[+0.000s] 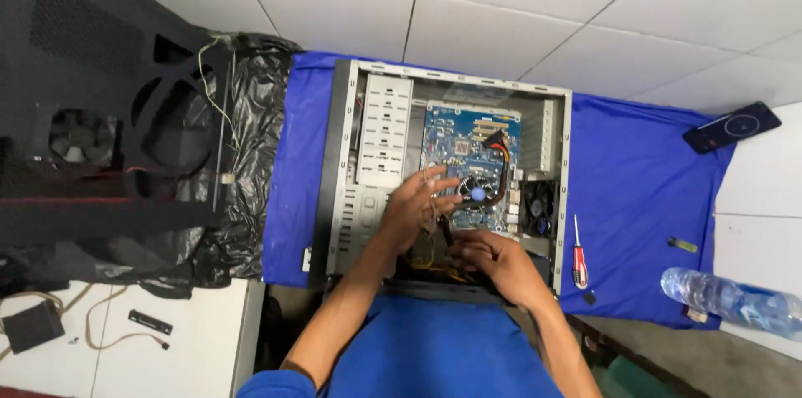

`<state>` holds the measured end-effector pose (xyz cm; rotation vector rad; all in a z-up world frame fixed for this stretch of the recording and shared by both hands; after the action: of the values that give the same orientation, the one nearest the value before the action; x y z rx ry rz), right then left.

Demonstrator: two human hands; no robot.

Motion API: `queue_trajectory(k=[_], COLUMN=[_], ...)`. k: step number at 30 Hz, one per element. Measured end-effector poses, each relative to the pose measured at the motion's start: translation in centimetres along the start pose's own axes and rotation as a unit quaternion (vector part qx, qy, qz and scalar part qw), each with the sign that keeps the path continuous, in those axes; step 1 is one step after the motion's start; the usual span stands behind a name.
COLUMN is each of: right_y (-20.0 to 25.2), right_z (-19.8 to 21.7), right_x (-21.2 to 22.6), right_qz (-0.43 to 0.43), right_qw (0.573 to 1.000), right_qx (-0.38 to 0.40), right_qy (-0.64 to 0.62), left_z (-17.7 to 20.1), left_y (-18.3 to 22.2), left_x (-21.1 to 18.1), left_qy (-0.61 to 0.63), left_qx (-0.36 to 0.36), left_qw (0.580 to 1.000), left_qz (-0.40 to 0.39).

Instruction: Connecting internal power and data cables to a motherboard inside a PC case and then installing the side panel.

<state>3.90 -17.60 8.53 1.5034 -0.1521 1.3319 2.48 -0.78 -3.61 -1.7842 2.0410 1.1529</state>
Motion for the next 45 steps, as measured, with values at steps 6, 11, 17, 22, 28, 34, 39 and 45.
queue_trajectory(k=[6,11,17,22,28,34,39,45], right_y=[-0.2,-2.4,-4.8,-10.6,-19.8,-26.7,-29.1,-31.6], right_z=[-0.3,1.2,1.1,1.7,1.7,-0.2,-1.3,-1.4], right_x=[-0.9,-3.7,-4.4,-5.5,-6.0,-6.8,-6.4,-9.6], right_qz=[0.027,0.117,0.142,0.155,0.174,0.171,0.091,0.151], right_qw=[0.999,0.973,0.946,0.942,0.937,0.964,0.972,0.944], right_qx=[-0.001,-0.023,-0.055,-0.127,-0.214,-0.171,-0.164,-0.232], right_qy=[0.042,0.199,0.287,0.268,0.217,0.112,0.139,0.177], left_z=[-1.3,0.4,2.0,2.5,2.9,2.7,1.0,1.2], left_y=[1.5,2.7,5.0,5.4,5.4,5.5,5.8,5.2], left_x=[-1.1,-0.4,0.1,1.2,3.1,4.7,2.4,2.2], left_qy=[-0.046,-0.088,-0.135,-0.196,-0.247,-0.217,-0.309,-0.300], left_qx=[-0.005,-0.042,-0.129,-0.174,-0.134,-0.077,-0.075,-0.068], left_qw=[0.999,0.994,0.982,0.964,0.959,0.971,0.927,0.928], left_qz=[0.019,0.042,0.033,0.039,0.043,0.066,0.198,0.209])
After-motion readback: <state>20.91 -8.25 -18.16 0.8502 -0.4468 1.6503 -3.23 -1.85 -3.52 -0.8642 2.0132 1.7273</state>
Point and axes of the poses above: each hand's wrist, its own y-axis away from the middle knuckle, its own z-axis out of the back of the hand, x = y × z, the point moved 2 cm from there along -y, towards the middle knuckle
